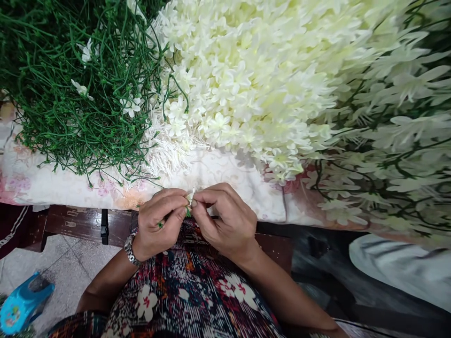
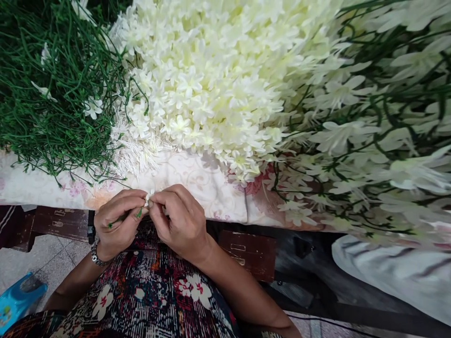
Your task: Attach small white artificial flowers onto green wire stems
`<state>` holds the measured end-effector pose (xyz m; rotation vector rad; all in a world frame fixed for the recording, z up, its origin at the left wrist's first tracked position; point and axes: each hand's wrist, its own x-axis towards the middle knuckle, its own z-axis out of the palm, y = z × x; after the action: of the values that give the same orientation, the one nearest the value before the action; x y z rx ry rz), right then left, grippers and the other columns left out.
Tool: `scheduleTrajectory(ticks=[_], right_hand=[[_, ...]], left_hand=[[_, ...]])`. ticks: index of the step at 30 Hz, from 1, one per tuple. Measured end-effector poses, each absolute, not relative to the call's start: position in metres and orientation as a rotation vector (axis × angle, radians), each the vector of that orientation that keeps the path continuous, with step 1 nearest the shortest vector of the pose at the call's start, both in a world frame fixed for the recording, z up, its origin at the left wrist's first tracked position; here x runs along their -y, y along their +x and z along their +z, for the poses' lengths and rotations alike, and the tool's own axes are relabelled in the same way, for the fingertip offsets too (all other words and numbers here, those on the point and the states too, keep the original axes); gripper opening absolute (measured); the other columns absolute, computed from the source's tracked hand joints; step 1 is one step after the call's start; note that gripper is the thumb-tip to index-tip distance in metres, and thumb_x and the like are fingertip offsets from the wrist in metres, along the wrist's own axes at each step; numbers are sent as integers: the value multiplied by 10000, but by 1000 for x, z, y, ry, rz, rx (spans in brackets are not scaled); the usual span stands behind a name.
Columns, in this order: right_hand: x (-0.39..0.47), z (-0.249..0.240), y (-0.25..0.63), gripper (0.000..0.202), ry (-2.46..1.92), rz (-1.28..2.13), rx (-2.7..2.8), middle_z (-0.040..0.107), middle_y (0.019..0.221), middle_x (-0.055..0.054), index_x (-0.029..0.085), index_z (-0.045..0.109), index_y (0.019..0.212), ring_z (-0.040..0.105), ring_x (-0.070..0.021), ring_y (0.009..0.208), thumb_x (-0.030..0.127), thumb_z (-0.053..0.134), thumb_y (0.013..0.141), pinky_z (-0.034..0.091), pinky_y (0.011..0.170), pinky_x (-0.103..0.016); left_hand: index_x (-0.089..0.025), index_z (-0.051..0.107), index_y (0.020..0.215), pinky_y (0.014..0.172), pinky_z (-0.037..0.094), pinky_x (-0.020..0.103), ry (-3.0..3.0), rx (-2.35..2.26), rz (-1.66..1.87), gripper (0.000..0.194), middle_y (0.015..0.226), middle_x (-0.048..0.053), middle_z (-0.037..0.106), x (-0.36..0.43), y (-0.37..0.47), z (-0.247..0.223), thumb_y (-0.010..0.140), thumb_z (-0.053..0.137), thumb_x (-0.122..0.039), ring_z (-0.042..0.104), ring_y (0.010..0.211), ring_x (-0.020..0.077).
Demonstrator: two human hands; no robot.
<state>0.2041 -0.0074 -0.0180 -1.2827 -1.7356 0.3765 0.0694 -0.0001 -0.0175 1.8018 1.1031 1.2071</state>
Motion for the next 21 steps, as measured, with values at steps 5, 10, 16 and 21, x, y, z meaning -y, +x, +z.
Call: scheduleTrajectory(ticks=[5,10,16,21], right_hand=[[8,-17,206,113,-1242,636,1634,516,674,9,158,517,770,484,-73,610,66,520,706,410,541,-208],[8,-22,211,33,-1211,1060,1348,469,678,17,165,508,748,444,-66,586,132,500,751,372,521,-201],[7,-24,218,26,-1100,1151,1231,454,699,14,171,500,750,440,-73,619,149,513,752,367,534,-202],[8,-12,224,105,-1099,870,1441,527,819,-26,172,525,771,506,-116,760,82,520,717,415,673,-279]], left_hand=[[-139,584,794,652,487,240,1869,-1033,1182,169,797,41,612,-2,68,-12,698,533,-10,579,749,111],[-138,589,836,682,472,266,1815,-1013,1122,142,859,64,580,-3,68,-4,742,509,-69,555,805,128],[-164,595,808,558,436,222,1659,-1106,1166,134,677,8,555,-2,72,-2,753,510,-78,515,622,88],[-153,604,789,503,393,201,1673,-1140,1145,130,610,-9,530,-2,76,-1,742,518,-67,474,551,69]])
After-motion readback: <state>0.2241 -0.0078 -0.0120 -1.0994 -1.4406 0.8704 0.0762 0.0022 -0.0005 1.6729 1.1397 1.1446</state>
